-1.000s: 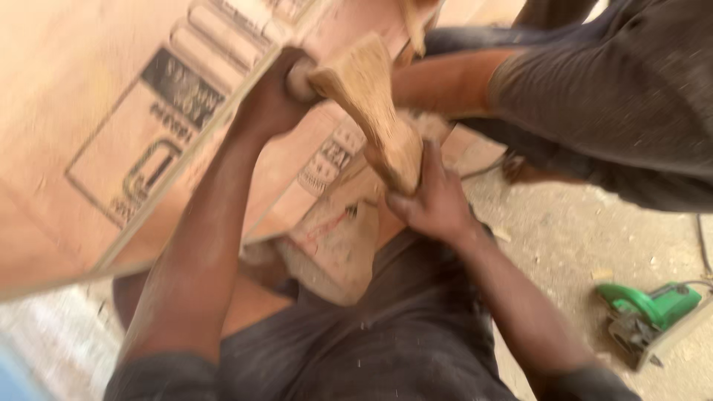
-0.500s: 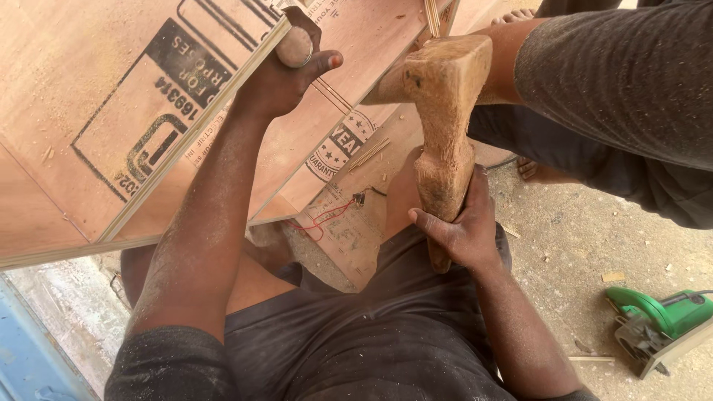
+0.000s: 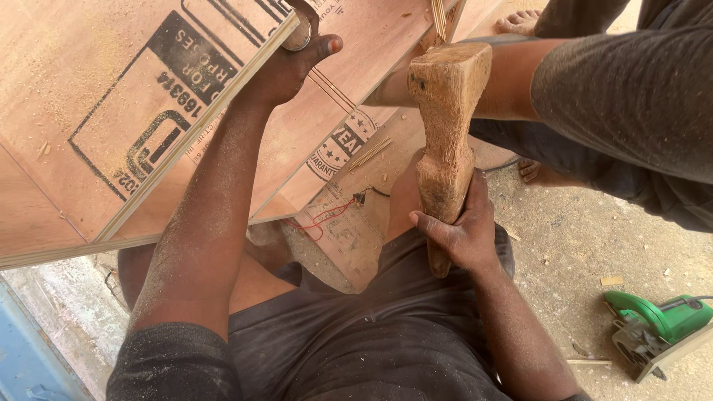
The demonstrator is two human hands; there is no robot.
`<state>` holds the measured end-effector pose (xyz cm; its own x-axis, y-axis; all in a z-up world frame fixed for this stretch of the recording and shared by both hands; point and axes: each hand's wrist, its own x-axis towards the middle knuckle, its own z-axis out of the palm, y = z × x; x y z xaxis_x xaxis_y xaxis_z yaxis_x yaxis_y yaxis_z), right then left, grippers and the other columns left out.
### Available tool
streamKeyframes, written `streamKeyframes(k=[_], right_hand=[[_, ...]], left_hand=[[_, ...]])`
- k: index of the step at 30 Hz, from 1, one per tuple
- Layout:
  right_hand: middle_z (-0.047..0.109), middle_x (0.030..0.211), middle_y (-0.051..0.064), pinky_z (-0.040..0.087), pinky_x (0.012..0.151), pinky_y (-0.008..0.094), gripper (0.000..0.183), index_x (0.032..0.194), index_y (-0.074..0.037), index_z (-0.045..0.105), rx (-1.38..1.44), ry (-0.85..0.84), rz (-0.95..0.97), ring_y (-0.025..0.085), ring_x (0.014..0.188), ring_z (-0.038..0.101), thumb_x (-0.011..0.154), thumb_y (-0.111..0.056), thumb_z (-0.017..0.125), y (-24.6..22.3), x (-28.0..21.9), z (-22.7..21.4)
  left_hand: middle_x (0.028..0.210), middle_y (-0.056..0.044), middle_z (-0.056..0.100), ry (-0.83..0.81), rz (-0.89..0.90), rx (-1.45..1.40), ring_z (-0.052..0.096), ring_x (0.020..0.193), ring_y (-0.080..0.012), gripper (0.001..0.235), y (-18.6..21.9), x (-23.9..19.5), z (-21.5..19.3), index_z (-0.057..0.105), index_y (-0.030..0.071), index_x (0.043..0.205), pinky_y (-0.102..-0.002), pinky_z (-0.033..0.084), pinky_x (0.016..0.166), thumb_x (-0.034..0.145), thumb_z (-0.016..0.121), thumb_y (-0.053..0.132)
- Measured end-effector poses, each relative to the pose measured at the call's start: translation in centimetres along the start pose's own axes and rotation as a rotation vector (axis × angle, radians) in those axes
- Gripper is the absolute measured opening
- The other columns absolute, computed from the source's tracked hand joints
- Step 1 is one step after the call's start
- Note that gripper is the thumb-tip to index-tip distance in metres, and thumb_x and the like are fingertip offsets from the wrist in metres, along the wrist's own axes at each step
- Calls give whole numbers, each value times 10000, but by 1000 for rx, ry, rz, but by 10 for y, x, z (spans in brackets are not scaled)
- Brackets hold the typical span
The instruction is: The person uses a chisel and wooden mallet to carve grooves into a wooden structure, likely a cabinet or shelving unit. They work on different sections of the wood, chiseling out material to create slots or joints.
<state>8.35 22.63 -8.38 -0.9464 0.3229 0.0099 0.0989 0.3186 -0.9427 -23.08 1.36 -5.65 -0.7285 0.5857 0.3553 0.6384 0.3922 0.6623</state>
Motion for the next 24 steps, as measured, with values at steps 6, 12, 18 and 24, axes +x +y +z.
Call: streamKeyframes(k=[6,12,18,24], right_hand=[[627,1286,172,550,1016,441,910,1482,-8,382,97,-19,7,279,1199,651,781,-294,887,1,-1,5],[641,1266,163,555,993,427,923,1463,-12,393,17,-11,69,268,1178,667,742,-286,900,0,2,6],[633,1298,186,541,1020,432,904,1477,-3,404,68,-9,18,295,1200,652,768,-270,897,3,-2,7],[672,1257,161,553,988,412,932,1467,-14,406,6,-11,86,266,1153,687,727,-292,900,4,0,8]], left_hand=[[646,34,570,20,64,-112,572,588,-76,362,-1,-1,2,600,151,864,-275,483,511,966,801,434],[593,22,526,-17,0,-58,503,525,-95,446,0,2,-1,539,159,728,-288,419,488,963,814,421],[625,23,558,-14,-7,-97,559,567,-88,388,-1,1,4,576,150,805,-284,467,496,961,805,423],[679,21,615,32,78,32,624,629,-94,334,-5,0,6,650,138,917,-287,509,512,981,804,426]])
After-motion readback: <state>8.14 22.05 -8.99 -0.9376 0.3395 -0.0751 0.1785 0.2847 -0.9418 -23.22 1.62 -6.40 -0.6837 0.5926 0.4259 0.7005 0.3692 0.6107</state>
